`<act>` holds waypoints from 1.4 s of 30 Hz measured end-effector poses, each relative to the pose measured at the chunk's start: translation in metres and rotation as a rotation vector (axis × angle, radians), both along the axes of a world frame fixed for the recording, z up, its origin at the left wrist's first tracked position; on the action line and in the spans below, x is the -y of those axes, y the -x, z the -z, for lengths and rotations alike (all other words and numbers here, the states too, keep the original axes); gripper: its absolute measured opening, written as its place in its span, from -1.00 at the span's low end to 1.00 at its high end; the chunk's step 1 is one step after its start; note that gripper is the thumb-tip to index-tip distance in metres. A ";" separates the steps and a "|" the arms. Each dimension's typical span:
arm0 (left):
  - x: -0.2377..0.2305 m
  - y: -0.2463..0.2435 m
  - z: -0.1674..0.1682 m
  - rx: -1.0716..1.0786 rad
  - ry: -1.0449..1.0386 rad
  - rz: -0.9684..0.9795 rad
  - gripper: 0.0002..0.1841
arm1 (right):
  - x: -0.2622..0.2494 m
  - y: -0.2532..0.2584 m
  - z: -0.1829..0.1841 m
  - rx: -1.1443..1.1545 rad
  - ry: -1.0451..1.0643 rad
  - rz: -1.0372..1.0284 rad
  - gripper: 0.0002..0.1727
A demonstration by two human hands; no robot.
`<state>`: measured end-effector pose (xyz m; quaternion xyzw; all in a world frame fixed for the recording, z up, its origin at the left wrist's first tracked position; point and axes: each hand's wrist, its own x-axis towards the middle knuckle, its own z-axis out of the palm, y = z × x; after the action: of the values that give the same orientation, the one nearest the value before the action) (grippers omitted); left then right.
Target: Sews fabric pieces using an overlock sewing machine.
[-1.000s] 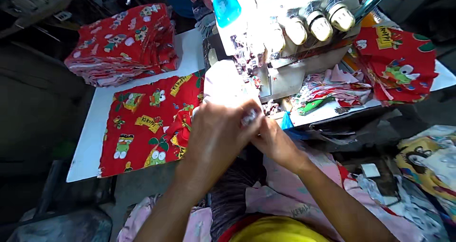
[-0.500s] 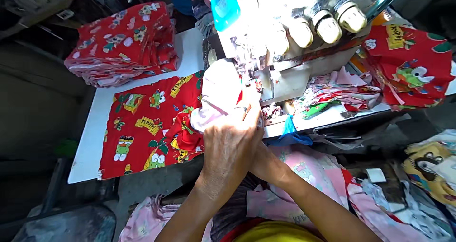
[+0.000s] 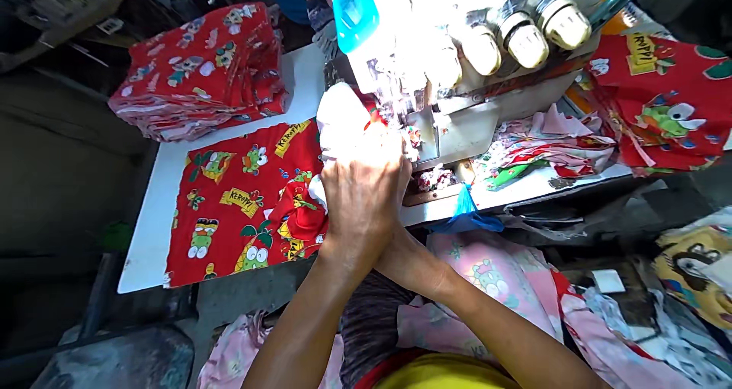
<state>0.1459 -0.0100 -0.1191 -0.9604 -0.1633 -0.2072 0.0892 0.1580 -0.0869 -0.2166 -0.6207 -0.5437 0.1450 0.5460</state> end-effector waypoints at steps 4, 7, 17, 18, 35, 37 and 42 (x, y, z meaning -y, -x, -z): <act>-0.010 -0.004 -0.003 -0.023 0.028 0.035 -0.84 | 0.009 -0.010 0.002 -0.083 0.106 -0.077 -0.67; -0.031 -0.002 -0.015 -0.059 0.141 0.064 -0.75 | 0.022 -0.021 0.014 -0.101 0.083 -0.080 -0.59; -0.095 0.011 -0.074 -0.203 0.318 0.231 -0.78 | 0.024 -0.038 -0.018 -0.288 -0.107 0.121 -0.62; -0.089 0.010 -0.080 -0.197 0.271 0.236 -0.76 | 0.016 -0.034 -0.022 -0.325 -0.123 0.094 -0.62; 0.017 0.036 0.008 -0.008 0.064 0.126 -0.81 | 0.036 -0.009 0.010 -0.089 -0.033 -0.045 -0.81; 0.015 0.030 0.005 -0.004 0.043 0.100 -0.80 | 0.035 -0.011 0.014 -0.126 -0.007 -0.078 -0.79; 0.001 0.014 0.000 -0.014 0.026 0.048 -0.77 | 0.036 -0.015 0.024 -0.199 0.114 -0.143 -0.68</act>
<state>0.1315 -0.0108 -0.1191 -0.9665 -0.1425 -0.2005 0.0728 0.1731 -0.1226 -0.2410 -0.5930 -0.5204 0.2750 0.5495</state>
